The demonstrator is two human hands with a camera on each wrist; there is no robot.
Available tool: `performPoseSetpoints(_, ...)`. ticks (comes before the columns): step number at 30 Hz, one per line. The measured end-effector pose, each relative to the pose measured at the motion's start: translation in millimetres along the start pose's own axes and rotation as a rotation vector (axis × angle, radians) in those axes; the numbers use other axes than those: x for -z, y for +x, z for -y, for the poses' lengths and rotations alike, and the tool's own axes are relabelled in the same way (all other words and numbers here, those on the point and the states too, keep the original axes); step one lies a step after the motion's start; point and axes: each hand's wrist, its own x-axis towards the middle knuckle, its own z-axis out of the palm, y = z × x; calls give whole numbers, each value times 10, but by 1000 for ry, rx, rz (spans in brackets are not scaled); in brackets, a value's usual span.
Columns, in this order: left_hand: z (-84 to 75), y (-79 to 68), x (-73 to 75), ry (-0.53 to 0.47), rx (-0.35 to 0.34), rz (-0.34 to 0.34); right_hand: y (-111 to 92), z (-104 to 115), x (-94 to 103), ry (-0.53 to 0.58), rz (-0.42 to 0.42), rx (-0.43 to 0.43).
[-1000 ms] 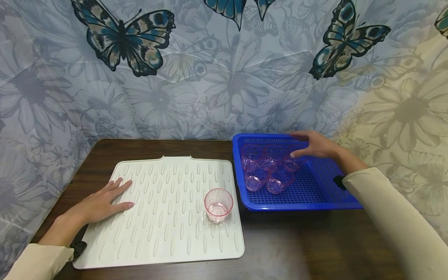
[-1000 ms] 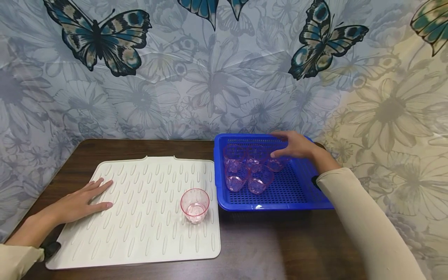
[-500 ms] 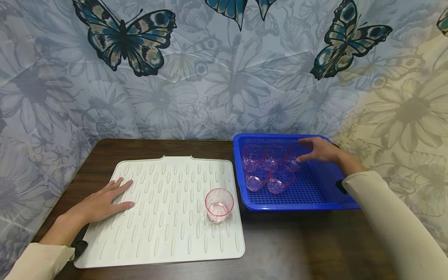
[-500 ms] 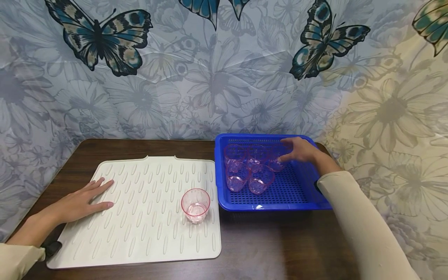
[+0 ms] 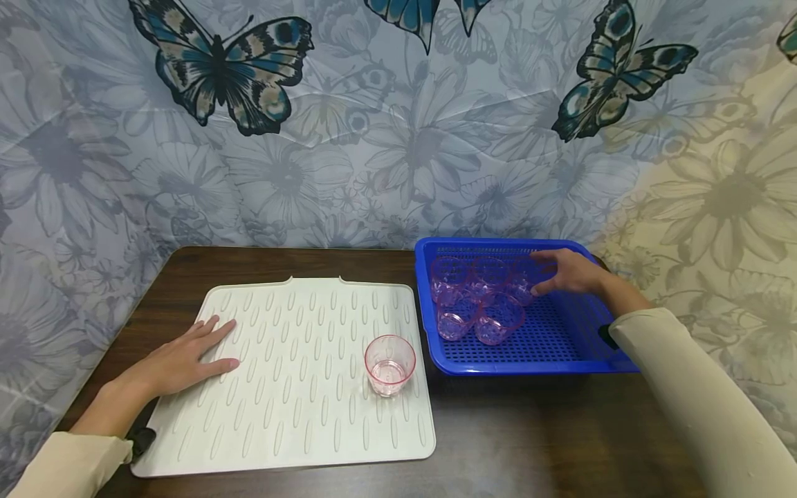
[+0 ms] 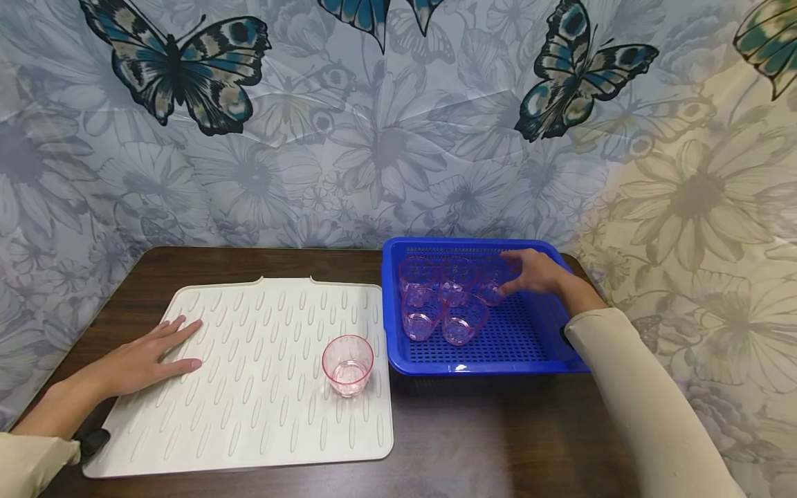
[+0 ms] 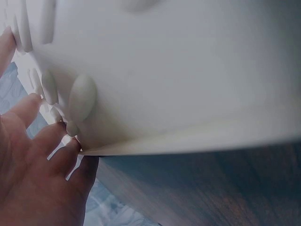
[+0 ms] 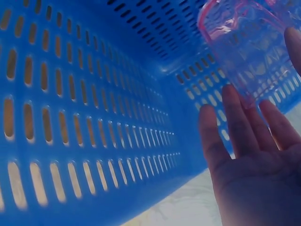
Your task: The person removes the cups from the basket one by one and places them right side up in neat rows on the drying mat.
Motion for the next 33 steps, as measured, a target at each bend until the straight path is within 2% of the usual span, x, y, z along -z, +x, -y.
performPoseSetpoints(5,-1,-2,-2,3,4,-1,-7,12,3,1,-28,-25)
performPoseSetpoints(10,-1,-10,-4,4,5,2,-17,73,54,0,-97,-43)
performPoseSetpoints(22,-14,-19,5,-8,2,6,-27,305,225,-1,-296,-30)
performPoseSetpoints(33,-22,-15,-3,12,2,2,-38,563,302,9,-403,2)
